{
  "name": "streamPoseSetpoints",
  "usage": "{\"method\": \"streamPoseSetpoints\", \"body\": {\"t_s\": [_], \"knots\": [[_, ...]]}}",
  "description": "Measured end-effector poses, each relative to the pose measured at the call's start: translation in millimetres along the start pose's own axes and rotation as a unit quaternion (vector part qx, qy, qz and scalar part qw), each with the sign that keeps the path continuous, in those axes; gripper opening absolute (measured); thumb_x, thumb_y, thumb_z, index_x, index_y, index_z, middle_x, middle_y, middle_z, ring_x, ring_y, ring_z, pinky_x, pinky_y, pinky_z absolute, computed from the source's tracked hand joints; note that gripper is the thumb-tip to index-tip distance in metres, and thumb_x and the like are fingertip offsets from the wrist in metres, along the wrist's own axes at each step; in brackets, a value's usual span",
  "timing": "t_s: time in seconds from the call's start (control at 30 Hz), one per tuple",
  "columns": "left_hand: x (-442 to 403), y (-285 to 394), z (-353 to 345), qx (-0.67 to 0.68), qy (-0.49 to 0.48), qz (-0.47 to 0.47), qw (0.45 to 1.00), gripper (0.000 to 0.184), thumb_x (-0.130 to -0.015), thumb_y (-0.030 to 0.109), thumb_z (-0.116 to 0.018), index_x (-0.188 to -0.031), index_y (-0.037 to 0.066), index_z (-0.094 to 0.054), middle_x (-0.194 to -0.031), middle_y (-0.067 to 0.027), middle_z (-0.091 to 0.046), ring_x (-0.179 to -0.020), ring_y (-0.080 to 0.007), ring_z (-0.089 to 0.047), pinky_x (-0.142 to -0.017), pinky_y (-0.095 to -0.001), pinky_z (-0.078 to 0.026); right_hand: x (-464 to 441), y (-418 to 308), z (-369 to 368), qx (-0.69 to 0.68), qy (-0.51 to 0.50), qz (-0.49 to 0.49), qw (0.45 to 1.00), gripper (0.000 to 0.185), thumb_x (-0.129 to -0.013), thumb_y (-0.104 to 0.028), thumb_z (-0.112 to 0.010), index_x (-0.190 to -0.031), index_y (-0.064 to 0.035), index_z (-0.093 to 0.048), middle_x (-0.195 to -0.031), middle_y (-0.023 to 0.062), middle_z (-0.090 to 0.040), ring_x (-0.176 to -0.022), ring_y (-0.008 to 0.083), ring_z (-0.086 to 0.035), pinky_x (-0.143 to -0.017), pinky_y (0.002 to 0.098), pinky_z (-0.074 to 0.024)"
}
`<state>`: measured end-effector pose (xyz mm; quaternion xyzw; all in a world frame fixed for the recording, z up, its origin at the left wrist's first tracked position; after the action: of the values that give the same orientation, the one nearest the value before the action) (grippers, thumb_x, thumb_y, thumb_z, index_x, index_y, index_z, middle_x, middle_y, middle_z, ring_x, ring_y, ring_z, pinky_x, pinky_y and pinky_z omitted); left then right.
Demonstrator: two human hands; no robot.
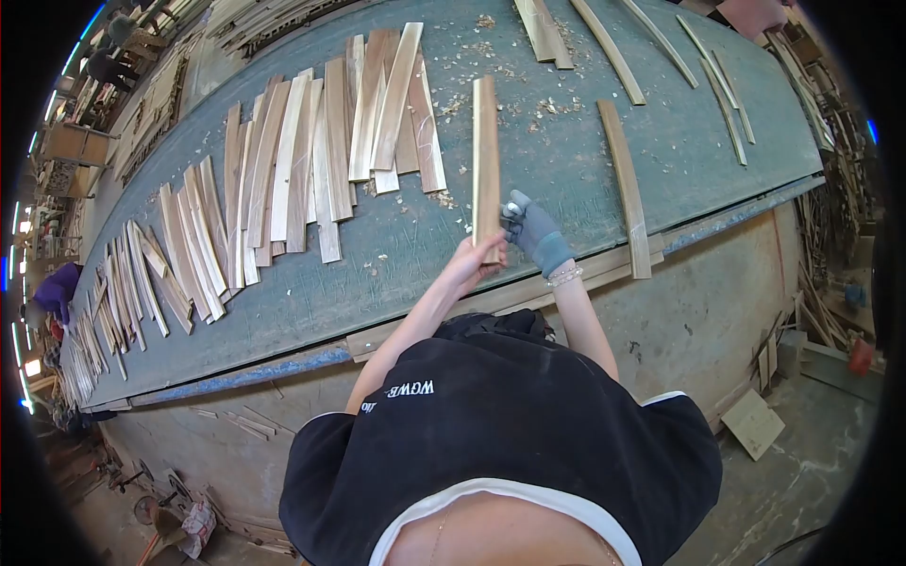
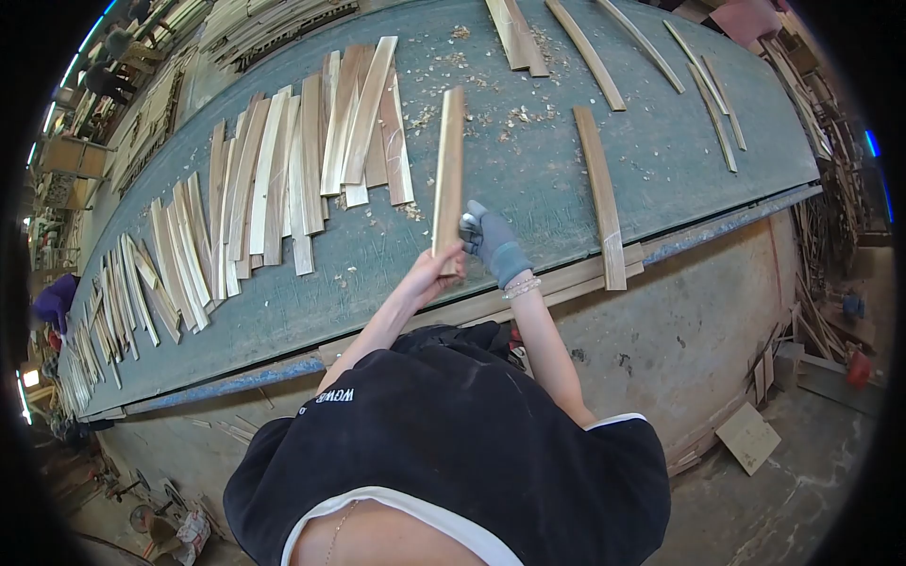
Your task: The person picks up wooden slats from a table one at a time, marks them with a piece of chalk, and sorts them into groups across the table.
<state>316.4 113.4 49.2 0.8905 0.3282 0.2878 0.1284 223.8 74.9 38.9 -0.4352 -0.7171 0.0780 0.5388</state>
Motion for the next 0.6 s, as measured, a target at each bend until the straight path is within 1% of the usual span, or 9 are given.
{"method": "streamPoseSetpoints", "body": {"t_s": [0.03, 0.1, 0.17, 0.27, 0.37, 0.43, 0.5, 0.57, 0.6], "knots": [[4.7, 1.2, -1.6, -0.128, 0.073, 0.002, 0.989, 0.024, -0.080, 0.023, -0.053, -0.088, 0.001, -0.048, -0.073, -0.0050, -0.056, -0.064, -0.0148, -0.058, -0.058, -0.0235, -0.048, -7.6, 4.9, 5.6, 0.001, 0.007, 0.010, 1.000, 0.025, -0.081, -0.033, -0.048, -0.071, -0.0103, -0.052, -0.085, 0.0086, -0.058, -0.066, 0.0160, -0.053, -0.063, 0.0288, -0.0456], [-1.8, -4.9, -3.8, -0.159, 0.030, 0.009, 0.987, 0.025, -0.079, 0.022, -0.055, -0.086, -0.001, -0.050, -0.074, -0.0078, -0.058, -0.064, -0.0154, -0.058, -0.059, -0.0251, -0.049, -18.1, 11.7, 18.4, 0.040, 0.022, 0.012, 0.999, 0.024, -0.080, -0.033, -0.049, -0.073, -0.0101, -0.052, -0.080, 0.0072, -0.057, -0.065, 0.0164, -0.052, -0.061, 0.0294, -0.0449], [-9.5, -13.7, -6.5, -0.217, -0.021, 0.065, 0.974, 0.023, -0.079, 0.021, -0.056, -0.085, -0.001, -0.051, -0.075, -0.0092, -0.059, -0.066, -0.0156, -0.058, -0.059, -0.0260, -0.049, -24.9, 17.8, 30.3, 0.078, 0.039, 0.015, 0.996, 0.024, -0.079, -0.034, -0.051, -0.075, -0.0099, -0.053, -0.076, 0.0057, -0.056, -0.063, 0.0168, -0.051, -0.059, 0.0300, -0.0441], [-12.7, -9.5, -7.4, -0.199, 0.001, 0.073, 0.977, 0.023, -0.076, 0.019, -0.058, -0.084, -0.001, -0.052, -0.074, -0.0090, -0.059, -0.065, -0.0150, -0.058, -0.058, -0.0262, -0.049, -21.8, 9.1, 40.7, 0.104, 0.087, 0.069, 0.988, 0.027, -0.075, -0.034, -0.055, -0.075, -0.0063, -0.057, -0.067, 0.0031, -0.054, -0.058, 0.0142, -0.051, -0.054, 0.0297, -0.0431], [-4.6, 0.5, -11.8, -0.198, 0.016, 0.067, 0.978, 0.024, -0.073, 0.019, -0.061, -0.084, 0.000, -0.051, -0.071, -0.0082, -0.058, -0.062, -0.0145, -0.058, -0.056, -0.0255, -0.048, -8.8, 0.3, 38.4, 0.044, 0.081, 0.052, 0.994, 0.027, -0.077, -0.033, -0.053, -0.069, -0.0068, -0.054, -0.076, 0.0072, -0.058, -0.059, 0.0165, -0.053, -0.054, 0.0300, -0.0446], [8.9, 17.6, -18.6, -0.105, 0.000, 0.044, 0.994, 0.024, -0.074, 0.017, -0.060, -0.086, 0.001, -0.048, -0.068, -0.0067, -0.056, -0.059, -0.0147, -0.056, -0.055, -0.0251, -0.047, 10.1, -21.4, 25.4, 0.003, 0.036, 0.100, 0.994, 0.027, -0.082, -0.032, -0.046, -0.067, -0.0099, -0.049, -0.095, 0.0160, -0.057, -0.071, 0.0210, -0.055, -0.065, 0.0340, -0.0464], [23.8, 29.6, -19.3, -0.064, -0.011, 0.035, 0.997, 0.024, -0.074, 0.016, -0.058, -0.087, 0.001, -0.045, -0.063, -0.0055, -0.053, -0.054, -0.0148, -0.054, -0.052, -0.0249, -0.046, 13.6, -30.6, 28.1, -0.014, 0.026, 0.110, 0.993, 0.030, -0.084, -0.032, -0.042, -0.064, -0.0104, -0.048, -0.097, 0.0175, -0.056, -0.071, 0.0222, -0.057, -0.067, 0.0352, -0.0473], [39.7, 40.1, -33.9, -0.020, -0.147, 0.000, 0.989, 0.025, -0.072, 0.016, -0.058, -0.086, 0.001, -0.043, -0.060, -0.0053, -0.050, -0.051, -0.0143, -0.051, -0.050, -0.0246, -0.045, 12.0, -35.5, 31.7, -0.020, 0.024, 0.123, 0.992, 0.032, -0.084, -0.033, -0.042, -0.063, -0.0103, -0.049, -0.096, 0.0179, -0.056, -0.069, 0.0220, -0.057, -0.065, 0.0341, -0.0477], [44.7, 44.6, -39.0, -0.035, -0.170, -0.008, 0.985, 0.027, -0.068, 0.018, -0.060, -0.080, 0.002, -0.042, -0.056, -0.0055, -0.047, -0.046, -0.0144, -0.049, -0.045, -0.0251, -0.043, 13.6, -36.4, 29.6, -0.019, 0.024, 0.121, 0.992, 0.032, -0.084, -0.033, -0.042, -0.063, -0.0103, -0.049, -0.096, 0.0179, -0.056, -0.069, 0.0220, -0.057, -0.065, 0.0341, -0.0477]]}}
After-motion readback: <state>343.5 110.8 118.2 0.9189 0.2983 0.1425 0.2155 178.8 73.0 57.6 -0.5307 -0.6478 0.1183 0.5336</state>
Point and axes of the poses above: each hand's wrist, its own x-axis away from the middle knuckle, its own z-axis out of the back of the hand, y = z × x, the point moved 7 cm from there along -x, towards the middle knuckle
